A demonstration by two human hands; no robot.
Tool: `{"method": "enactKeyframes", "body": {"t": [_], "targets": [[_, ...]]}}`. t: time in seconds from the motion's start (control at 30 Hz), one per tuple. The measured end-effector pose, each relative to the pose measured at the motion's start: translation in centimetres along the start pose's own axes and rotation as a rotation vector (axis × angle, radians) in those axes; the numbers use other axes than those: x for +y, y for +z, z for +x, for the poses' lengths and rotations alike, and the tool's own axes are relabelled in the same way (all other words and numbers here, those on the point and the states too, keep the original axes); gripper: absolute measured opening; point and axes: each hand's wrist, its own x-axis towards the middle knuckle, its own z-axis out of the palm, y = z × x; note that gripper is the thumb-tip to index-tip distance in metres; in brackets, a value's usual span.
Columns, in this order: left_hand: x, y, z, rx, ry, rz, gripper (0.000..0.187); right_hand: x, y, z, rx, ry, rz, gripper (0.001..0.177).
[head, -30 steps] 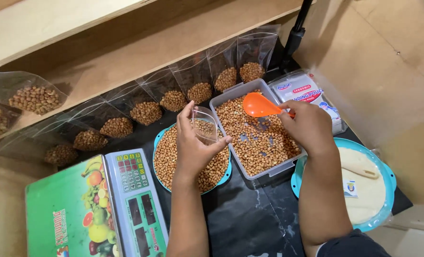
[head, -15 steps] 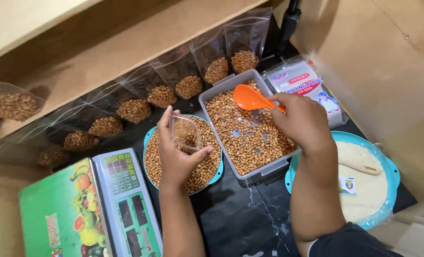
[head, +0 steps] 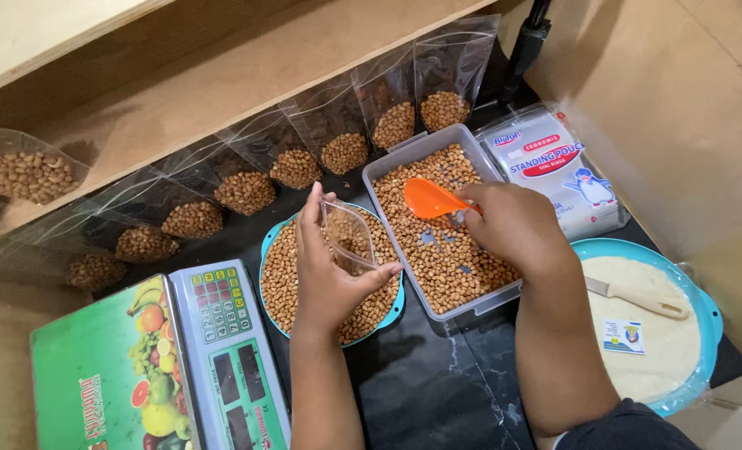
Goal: Scoop roasted peanuts from a large container into individual plastic pouches using a spoon.
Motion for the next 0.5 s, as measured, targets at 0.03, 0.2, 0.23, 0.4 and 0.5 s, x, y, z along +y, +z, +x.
{"method": "enactKeyframes", "body": {"t": [0.03, 0.2, 0.23, 0.4, 0.5], "targets": [[-0.1, -0.1, 0.0, 0.002, 0.000, 0.000, 0.135, -0.3, 0.3, 0.1, 0.001, -0.002, -0.001, 0.034], [-0.1, -0.3, 0.2, 0.002, 0.022, 0.052, 0.136, -1.6, 1.5, 0.4, -0.014, -0.063, -0.044, 0.032], [-0.2, -0.3, 0.2, 0.003, 0.023, 0.050, 0.136, -1.6, 1.7, 0.4, -0.013, -0.063, -0.045, 0.032], [-0.4, -0.4, 0.2, 0.004, 0.021, 0.063, 0.128, -2.3, 1.3, 0.4, -0.046, -0.090, -0.070, 0.032], [-0.4, -0.3, 0.2, 0.002, 0.033, 0.055, 0.126, -1.5, 1.5, 0.6, -0.059, -0.104, -0.039, 0.033]]}}
